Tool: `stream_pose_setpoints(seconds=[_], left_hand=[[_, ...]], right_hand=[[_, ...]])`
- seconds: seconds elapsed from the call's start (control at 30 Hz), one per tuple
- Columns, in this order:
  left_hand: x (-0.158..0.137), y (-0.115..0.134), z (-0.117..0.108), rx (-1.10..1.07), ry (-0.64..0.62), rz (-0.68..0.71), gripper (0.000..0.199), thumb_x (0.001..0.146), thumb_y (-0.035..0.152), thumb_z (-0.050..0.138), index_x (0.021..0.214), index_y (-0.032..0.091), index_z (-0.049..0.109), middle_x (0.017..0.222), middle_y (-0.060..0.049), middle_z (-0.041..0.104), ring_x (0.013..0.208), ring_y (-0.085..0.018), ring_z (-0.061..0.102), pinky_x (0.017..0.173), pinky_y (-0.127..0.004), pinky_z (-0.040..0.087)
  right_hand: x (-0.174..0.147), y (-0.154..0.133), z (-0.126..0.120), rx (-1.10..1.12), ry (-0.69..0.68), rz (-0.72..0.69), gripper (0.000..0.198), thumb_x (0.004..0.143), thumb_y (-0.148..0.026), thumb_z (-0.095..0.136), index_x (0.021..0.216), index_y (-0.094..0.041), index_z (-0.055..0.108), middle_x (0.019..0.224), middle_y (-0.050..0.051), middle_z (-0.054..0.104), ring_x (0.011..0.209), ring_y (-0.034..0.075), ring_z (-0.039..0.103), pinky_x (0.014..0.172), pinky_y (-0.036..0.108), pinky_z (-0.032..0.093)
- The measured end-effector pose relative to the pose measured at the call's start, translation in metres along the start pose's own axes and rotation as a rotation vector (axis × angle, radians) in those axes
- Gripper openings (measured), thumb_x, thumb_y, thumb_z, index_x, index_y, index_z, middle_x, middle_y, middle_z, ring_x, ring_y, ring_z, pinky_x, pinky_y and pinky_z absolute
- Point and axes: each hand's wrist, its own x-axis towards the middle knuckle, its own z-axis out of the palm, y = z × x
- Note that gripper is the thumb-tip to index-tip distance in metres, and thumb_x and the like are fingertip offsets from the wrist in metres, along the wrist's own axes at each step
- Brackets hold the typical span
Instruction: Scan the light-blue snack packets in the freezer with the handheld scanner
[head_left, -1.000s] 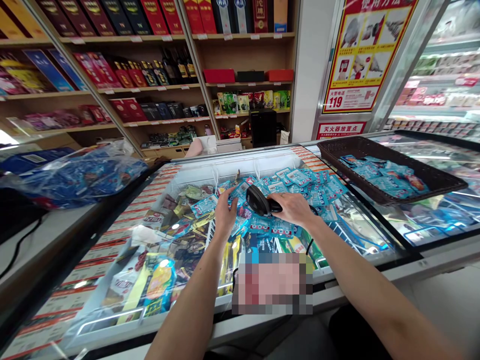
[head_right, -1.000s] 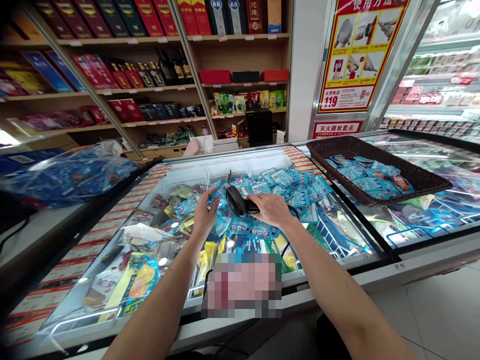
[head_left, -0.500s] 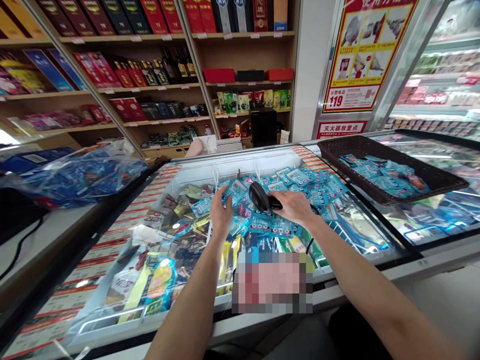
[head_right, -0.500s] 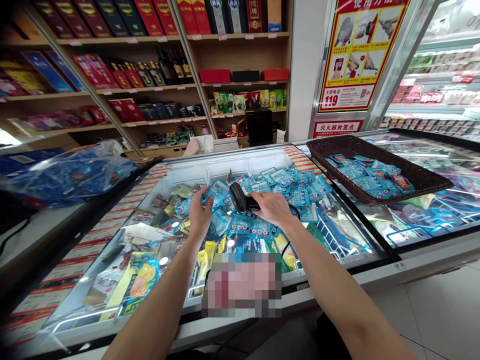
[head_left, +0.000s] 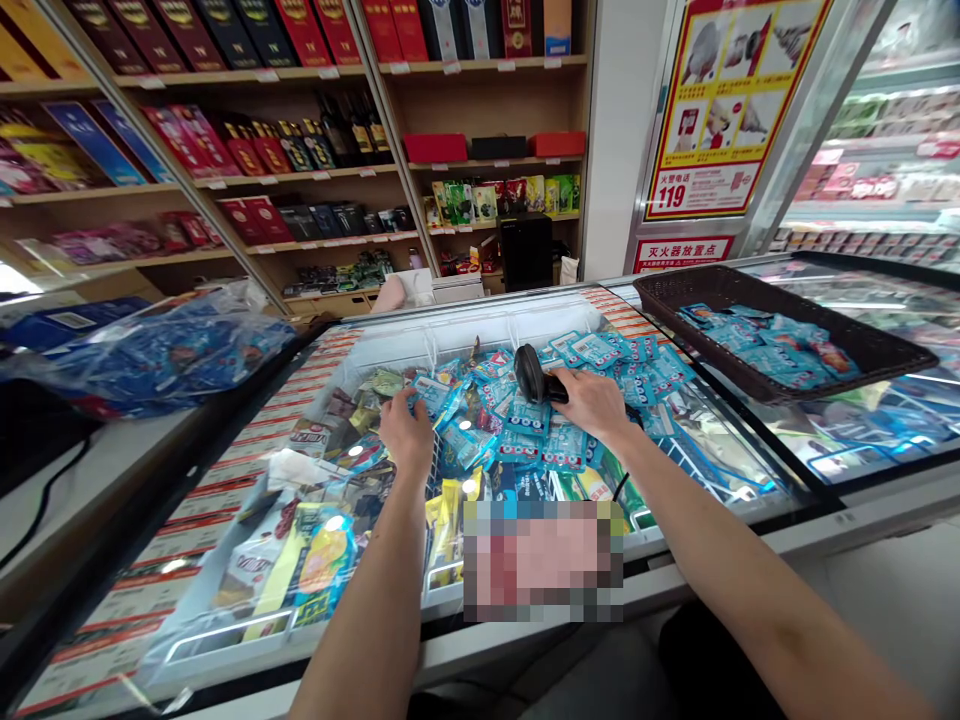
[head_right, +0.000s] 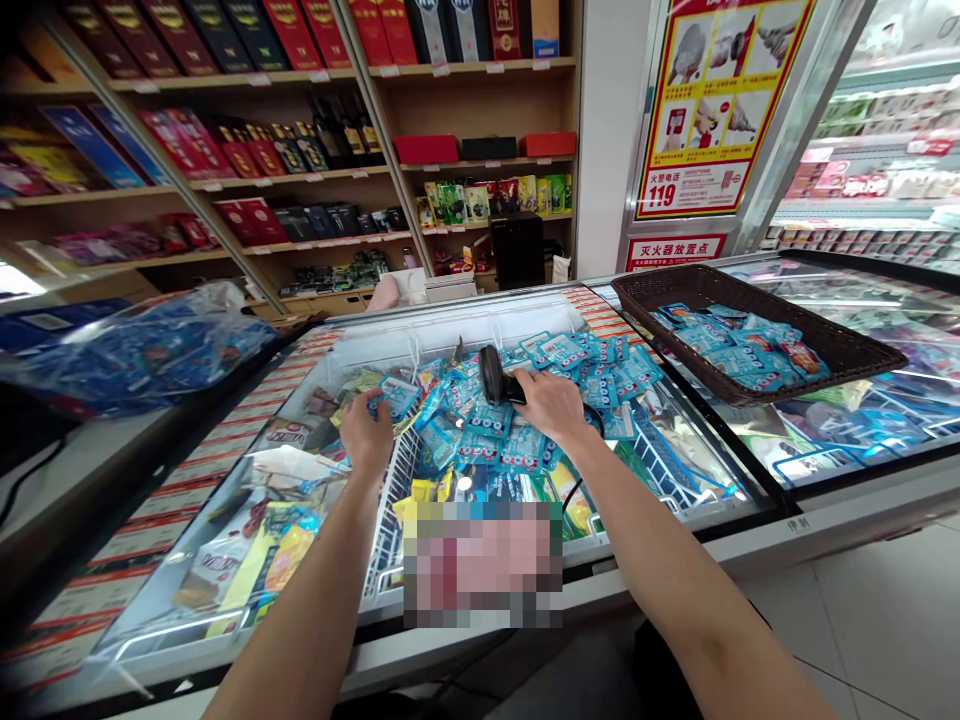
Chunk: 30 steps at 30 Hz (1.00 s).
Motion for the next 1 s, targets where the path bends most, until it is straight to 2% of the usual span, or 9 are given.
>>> stream_pose_setpoints(seconds=[0.17,0.3,0.4,0.57,0.67,0.73,0.83,0.9,1.0], left_hand=[[-0.008,0.01,-0.005,0.166,0.037,-0.023,0.04,0.082,0.046,0.044,0.112,0.027,0.061,0.123,-0.012,0.049,0.113,-0.033,0.043,0.091,-0.048,0.036],[-0.013,0.016,-0.004,0.221,-0.111,0.099,0.048,0.078,0.056,0.047,0.117,0.03,0.057,0.127,-0.009,0.049,0.117,-0.033,0.039,0.095,-0.051,0.031],[-0.013,0.015,-0.001,0.246,-0.177,0.151,0.044,0.082,0.049,0.044,0.12,0.031,0.054,0.126,-0.008,0.051,0.12,-0.031,0.038,0.098,-0.051,0.028],[-0.015,0.021,-0.004,0.224,-0.08,0.232,0.036,0.085,0.035,0.041,0.117,0.029,0.056,0.137,-0.007,0.042,0.13,-0.029,0.028,0.105,-0.054,0.017],[-0.019,0.038,-0.008,0.144,-0.052,0.253,0.034,0.084,0.046,0.043,0.104,0.027,0.063,0.116,-0.008,0.058,0.113,-0.03,0.045,0.095,-0.049,0.03],[-0.023,0.052,-0.009,0.049,-0.111,0.299,0.038,0.082,0.053,0.043,0.088,0.024,0.066,0.097,-0.008,0.063,0.098,-0.026,0.053,0.087,-0.041,0.037],[-0.032,0.07,-0.011,-0.029,-0.261,0.348,0.045,0.078,0.06,0.045,0.066,0.022,0.064,0.075,-0.006,0.063,0.08,-0.022,0.056,0.076,-0.034,0.039],[-0.038,0.078,-0.011,-0.031,-0.353,0.384,0.048,0.075,0.064,0.046,0.062,0.022,0.064,0.072,-0.005,0.063,0.076,-0.022,0.056,0.072,-0.033,0.039],[-0.045,0.081,-0.009,-0.021,-0.408,0.409,0.05,0.073,0.067,0.047,0.062,0.022,0.065,0.073,-0.006,0.063,0.077,-0.022,0.057,0.07,-0.033,0.038]], right_hand=[[0.003,0.0,0.002,-0.02,0.008,0.025,0.042,0.084,-0.048,0.05,0.12,-0.026,0.048,0.1,0.005,0.066,0.093,0.022,0.059,0.069,0.029,0.039],[0.003,0.001,0.004,-0.023,0.022,0.014,0.043,0.084,-0.05,0.049,0.119,-0.025,0.048,0.099,0.006,0.066,0.093,0.022,0.058,0.07,0.029,0.038],[0.003,0.001,0.005,-0.018,0.025,0.015,0.042,0.085,-0.046,0.05,0.121,-0.024,0.047,0.1,0.007,0.066,0.093,0.022,0.058,0.071,0.029,0.038],[0.003,0.002,0.005,-0.017,0.021,0.013,0.042,0.085,-0.045,0.05,0.121,-0.024,0.047,0.101,0.007,0.066,0.094,0.022,0.058,0.072,0.03,0.039],[0.004,0.001,0.004,-0.02,0.009,0.017,0.042,0.085,-0.045,0.049,0.122,-0.024,0.047,0.102,0.008,0.065,0.094,0.023,0.058,0.072,0.03,0.039],[0.004,0.001,0.004,-0.028,-0.01,0.026,0.045,0.085,-0.045,0.048,0.124,-0.022,0.046,0.103,0.009,0.065,0.095,0.023,0.058,0.072,0.03,0.04],[0.004,0.001,0.003,-0.032,-0.023,0.036,0.048,0.085,-0.044,0.048,0.127,-0.021,0.044,0.104,0.011,0.065,0.096,0.024,0.058,0.073,0.031,0.04],[0.004,0.001,0.004,-0.028,-0.014,0.039,0.048,0.086,-0.044,0.048,0.127,-0.021,0.043,0.103,0.01,0.065,0.096,0.024,0.058,0.073,0.031,0.041],[0.004,0.001,0.005,-0.023,0.003,0.038,0.048,0.085,-0.043,0.05,0.127,-0.021,0.043,0.103,0.009,0.066,0.095,0.024,0.058,0.073,0.031,0.041]])
